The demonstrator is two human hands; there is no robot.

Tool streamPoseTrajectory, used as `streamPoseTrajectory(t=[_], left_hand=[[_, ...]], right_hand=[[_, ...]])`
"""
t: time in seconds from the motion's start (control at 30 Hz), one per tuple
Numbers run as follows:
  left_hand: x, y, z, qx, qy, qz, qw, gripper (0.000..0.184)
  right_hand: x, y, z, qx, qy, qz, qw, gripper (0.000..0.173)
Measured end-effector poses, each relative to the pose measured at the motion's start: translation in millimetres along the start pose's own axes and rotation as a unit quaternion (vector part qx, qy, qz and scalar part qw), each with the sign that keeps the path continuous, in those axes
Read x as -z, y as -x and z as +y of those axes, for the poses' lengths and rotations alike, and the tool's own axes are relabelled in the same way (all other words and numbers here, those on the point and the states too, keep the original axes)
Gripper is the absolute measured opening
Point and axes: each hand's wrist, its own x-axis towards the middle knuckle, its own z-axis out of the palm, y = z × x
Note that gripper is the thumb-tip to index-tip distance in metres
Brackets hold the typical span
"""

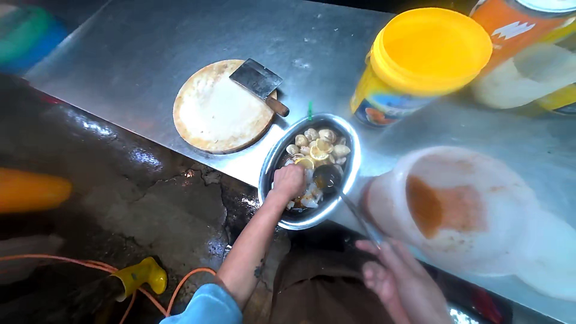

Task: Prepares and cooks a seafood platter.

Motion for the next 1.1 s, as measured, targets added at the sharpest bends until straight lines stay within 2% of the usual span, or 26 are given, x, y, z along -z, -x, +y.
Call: streamPoseTrajectory(t=[0.13,0.27,0.33,0.43,0.5,0.67,0.73,0.87,0.97,1.03,1.1], left_hand=[[-2.0,13.7,-0.8,0.015,0.007,0.015,1.0,0.032],[-20.8,30.9,-12.7,-0.005,0.028,0.051,0.998,0.028],[-35.9,42.5,-23.1,-0.048,0.064,0.106,0.991,0.031],[-54.3,63.6,-35.0,-0.137,0.149,0.224,0.953,0.027],[-58.5,78.4,-40.1,-0.121,0.174,0.265,0.94,0.022],[-57.3,108.3,-46.0,-0.03,0.198,0.404,0.893,0.025],[-55.1,115.6,-44.9,-0.013,0.212,0.409,0.887,0.024],[-63.4,123.3,-48.4,-0.036,0.245,0.371,0.895,0.024],[-73.6,131.2,-50.4,-0.042,0.248,0.331,0.91,0.024],[-79.9,137.9,-53.4,-0.021,0.247,0.334,0.909,0.026],[-84.2,148.5,-62.1,0.006,0.256,0.348,0.902,0.026]], right_hand=[[3.9,-1.3,2.7,0.007,-0.009,-0.004,1.0,0.02],[7.7,-3.0,5.7,0.007,-0.01,-0.012,1.0,0.022],[9.4,-2.8,6.6,0.008,-0.008,-0.013,1.0,0.023],[11.0,-0.7,4.3,0.008,-0.003,-0.013,1.0,0.022],[11.8,1.1,3.3,0.012,0.012,-0.011,1.0,0.021],[11.6,0.0,3.8,0.063,0.088,-0.001,0.994,0.022],[8.6,-6.8,8.5,0.095,0.109,0.003,0.989,0.024],[0.9,-24.4,20.9,0.161,0.115,-0.009,0.98,0.04],[-2.2,-36.7,28.7,0.212,0.135,-0.013,0.968,0.044],[-1.9,-44.3,34.3,0.252,0.178,-0.015,0.951,0.045],[1.9,-44.1,40.4,0.315,0.241,-0.03,0.918,0.046]])
